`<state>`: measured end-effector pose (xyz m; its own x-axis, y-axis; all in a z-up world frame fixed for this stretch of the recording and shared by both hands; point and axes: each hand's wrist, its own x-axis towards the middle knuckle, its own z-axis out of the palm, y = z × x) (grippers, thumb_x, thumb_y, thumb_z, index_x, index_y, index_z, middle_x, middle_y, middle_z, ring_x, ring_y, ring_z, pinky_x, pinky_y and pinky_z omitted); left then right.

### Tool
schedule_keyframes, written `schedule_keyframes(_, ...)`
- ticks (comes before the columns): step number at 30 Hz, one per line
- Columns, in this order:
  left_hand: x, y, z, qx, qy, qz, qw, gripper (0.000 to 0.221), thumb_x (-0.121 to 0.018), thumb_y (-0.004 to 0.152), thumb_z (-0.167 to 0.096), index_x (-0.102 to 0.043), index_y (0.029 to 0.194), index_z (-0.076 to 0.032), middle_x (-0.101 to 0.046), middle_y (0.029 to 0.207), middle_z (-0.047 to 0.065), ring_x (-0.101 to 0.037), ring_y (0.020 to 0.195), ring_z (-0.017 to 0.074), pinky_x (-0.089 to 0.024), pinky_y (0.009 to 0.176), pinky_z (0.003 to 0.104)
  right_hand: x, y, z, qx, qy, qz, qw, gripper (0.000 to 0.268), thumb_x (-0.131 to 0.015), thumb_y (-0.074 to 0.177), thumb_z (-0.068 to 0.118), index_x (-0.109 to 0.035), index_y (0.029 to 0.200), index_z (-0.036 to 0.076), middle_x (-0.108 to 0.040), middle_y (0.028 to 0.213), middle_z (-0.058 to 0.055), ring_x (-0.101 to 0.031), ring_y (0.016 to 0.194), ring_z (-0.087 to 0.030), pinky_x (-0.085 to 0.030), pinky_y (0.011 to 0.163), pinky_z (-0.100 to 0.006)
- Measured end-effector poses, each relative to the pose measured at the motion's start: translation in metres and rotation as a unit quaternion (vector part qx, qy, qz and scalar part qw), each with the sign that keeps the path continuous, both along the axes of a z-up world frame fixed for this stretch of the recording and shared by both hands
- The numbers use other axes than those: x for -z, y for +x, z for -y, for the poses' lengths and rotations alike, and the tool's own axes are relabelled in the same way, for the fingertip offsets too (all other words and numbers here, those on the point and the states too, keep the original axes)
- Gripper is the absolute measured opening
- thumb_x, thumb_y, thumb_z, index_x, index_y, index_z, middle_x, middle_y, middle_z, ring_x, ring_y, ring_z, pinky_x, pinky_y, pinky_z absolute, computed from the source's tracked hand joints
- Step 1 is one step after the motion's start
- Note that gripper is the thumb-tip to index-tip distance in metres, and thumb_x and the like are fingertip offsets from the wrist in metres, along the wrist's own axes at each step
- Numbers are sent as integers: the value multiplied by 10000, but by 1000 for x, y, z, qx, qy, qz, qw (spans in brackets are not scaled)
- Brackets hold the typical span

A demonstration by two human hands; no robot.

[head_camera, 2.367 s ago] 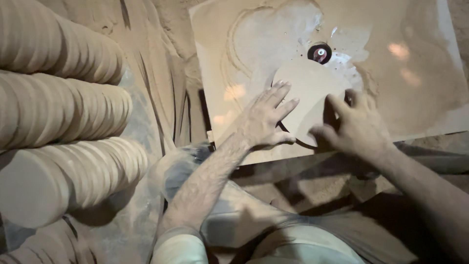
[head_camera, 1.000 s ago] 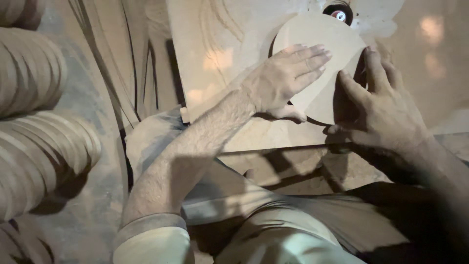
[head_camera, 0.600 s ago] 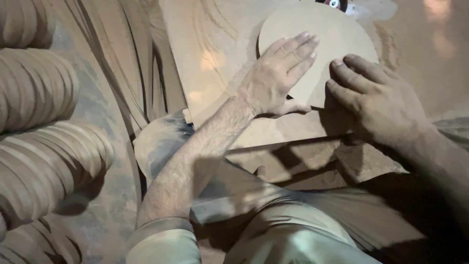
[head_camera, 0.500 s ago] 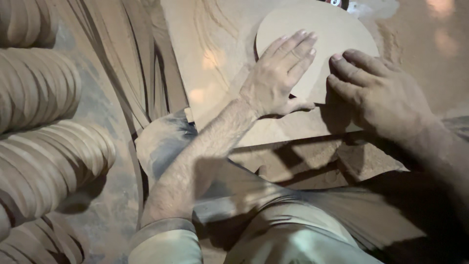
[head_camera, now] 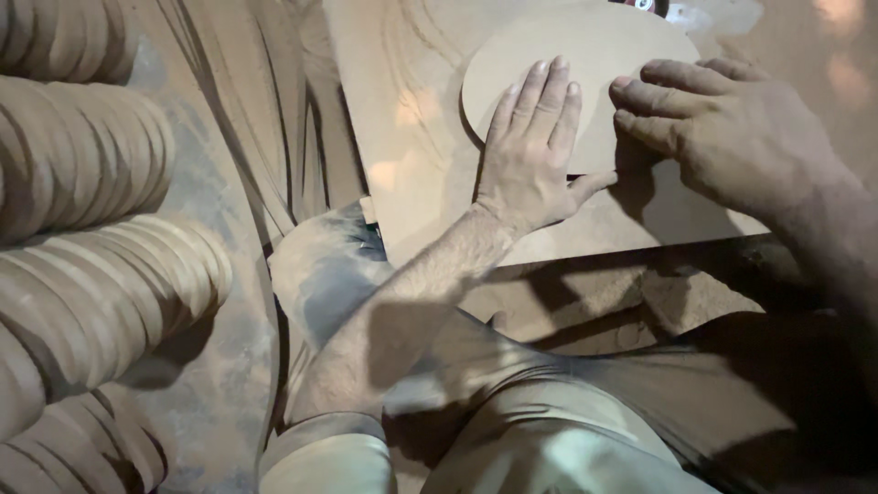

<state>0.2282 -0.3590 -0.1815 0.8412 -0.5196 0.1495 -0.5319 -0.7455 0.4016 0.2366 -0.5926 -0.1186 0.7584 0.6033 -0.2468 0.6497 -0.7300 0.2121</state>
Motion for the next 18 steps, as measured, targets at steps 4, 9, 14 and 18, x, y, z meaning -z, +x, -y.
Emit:
schedule_keyframes(4,0,-5,3,-30,12,-10,999,1045,-761,809,-628,-425,1497,83,-268,1636,288,-235,1562,432,-181,1293,575,3,5,-2,-8,-6,19,1000,515,-463,976,244,-550,1468,367,-433,1618,168,-398,1485,-60,-334,1232,-297)
schedule_keyframes(9,-2,-10,6,-73,-9,1,997,1020,-772,799,-587,-417,1488,77,-276,1636,291,-247,1556,433,-186,1283,586,3,13,-7,-17,-24,32,999,510,-458,1010,211,-549,1473,404,-437,1621,192,-402,1496,-42,-353,1219,-263)
schedule_keyframes(14,-9,-10,9,-77,64,-15,995,913,-747,744,-395,-449,1474,65,-303,1611,282,-268,1532,415,-194,1253,556,-6,14,-27,89,27,-153,984,552,-532,916,4,-760,1197,421,-543,1551,132,-528,1371,-89,-565,911,-300)
schedule_keyframes(18,-9,-12,4,-61,-1,6,998,810,-719,851,-368,-449,1411,151,-301,1591,330,-268,1518,469,-176,1265,569,4,12,-65,206,431,-131,869,222,-669,975,161,-754,1159,69,-749,1070,-156,-732,926,-266,-573,814,-353)
